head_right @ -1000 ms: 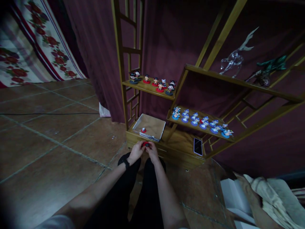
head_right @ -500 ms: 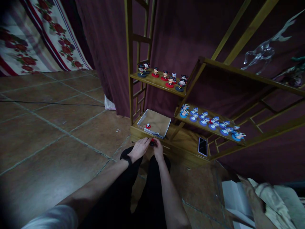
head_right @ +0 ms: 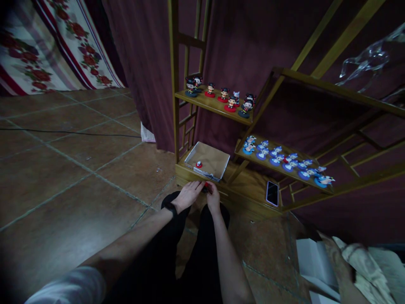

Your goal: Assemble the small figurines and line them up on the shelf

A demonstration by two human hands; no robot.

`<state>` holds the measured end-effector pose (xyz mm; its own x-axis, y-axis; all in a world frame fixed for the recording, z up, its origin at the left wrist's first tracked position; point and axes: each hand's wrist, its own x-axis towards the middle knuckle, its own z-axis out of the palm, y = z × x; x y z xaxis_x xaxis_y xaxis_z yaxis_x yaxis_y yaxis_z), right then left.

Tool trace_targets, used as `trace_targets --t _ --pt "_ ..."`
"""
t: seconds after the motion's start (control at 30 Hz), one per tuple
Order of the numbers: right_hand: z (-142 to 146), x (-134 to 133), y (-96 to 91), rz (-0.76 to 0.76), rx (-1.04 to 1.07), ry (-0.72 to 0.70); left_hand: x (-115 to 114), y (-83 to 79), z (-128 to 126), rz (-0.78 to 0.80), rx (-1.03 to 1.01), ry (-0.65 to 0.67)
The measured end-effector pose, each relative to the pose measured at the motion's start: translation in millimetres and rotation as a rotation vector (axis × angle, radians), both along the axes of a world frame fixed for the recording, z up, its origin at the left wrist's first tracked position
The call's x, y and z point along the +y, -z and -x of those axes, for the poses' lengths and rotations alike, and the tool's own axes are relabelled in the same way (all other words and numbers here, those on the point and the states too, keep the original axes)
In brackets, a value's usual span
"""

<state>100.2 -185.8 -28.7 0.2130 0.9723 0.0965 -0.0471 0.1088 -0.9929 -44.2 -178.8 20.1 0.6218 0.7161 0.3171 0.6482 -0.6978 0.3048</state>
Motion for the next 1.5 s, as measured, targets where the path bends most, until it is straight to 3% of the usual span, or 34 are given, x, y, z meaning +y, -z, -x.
trace_targets --t 0.17,0.33,0.53,0.73,0.93,1.17,1.33,1.5 --pt "1.2 2.2 1.9 0.002 0.012 0.020 1.0 4.7 -0.4 0.097 -0.149 -0.025" --pt "3.7 3.9 6.5 0.071 0.025 0.028 12.9 19.8 -2.8 0.296 -0.444 -0.095" --pt "7.3 1.7 5.3 0.114 0.099 0.050 33.2 37.8 -10.7 0.714 -0.803 -0.078" --pt "8.5 1.2 3.4 0.118 0.136 0.006 35.8 36.2 -5.2 1.030 -0.938 -0.094" --pt "10.2 -0.1 0.3 0.148 0.237 -0.011 36.2 32.1 -0.3 1.087 -1.045 -0.119" --pt "13.9 -3.2 -7.2 0.136 0.311 -0.091 37.8 28.6 0.9 1.089 -1.053 -0.055" --pt "15.8 2.9 -0.6 0.134 0.335 -0.011 36.9 26.8 2.7 1.089 -1.073 0.020" --pt "14.3 1.0 -4.5 0.134 0.329 -0.035 31.8 21.2 2.5 1.104 -1.082 0.036"
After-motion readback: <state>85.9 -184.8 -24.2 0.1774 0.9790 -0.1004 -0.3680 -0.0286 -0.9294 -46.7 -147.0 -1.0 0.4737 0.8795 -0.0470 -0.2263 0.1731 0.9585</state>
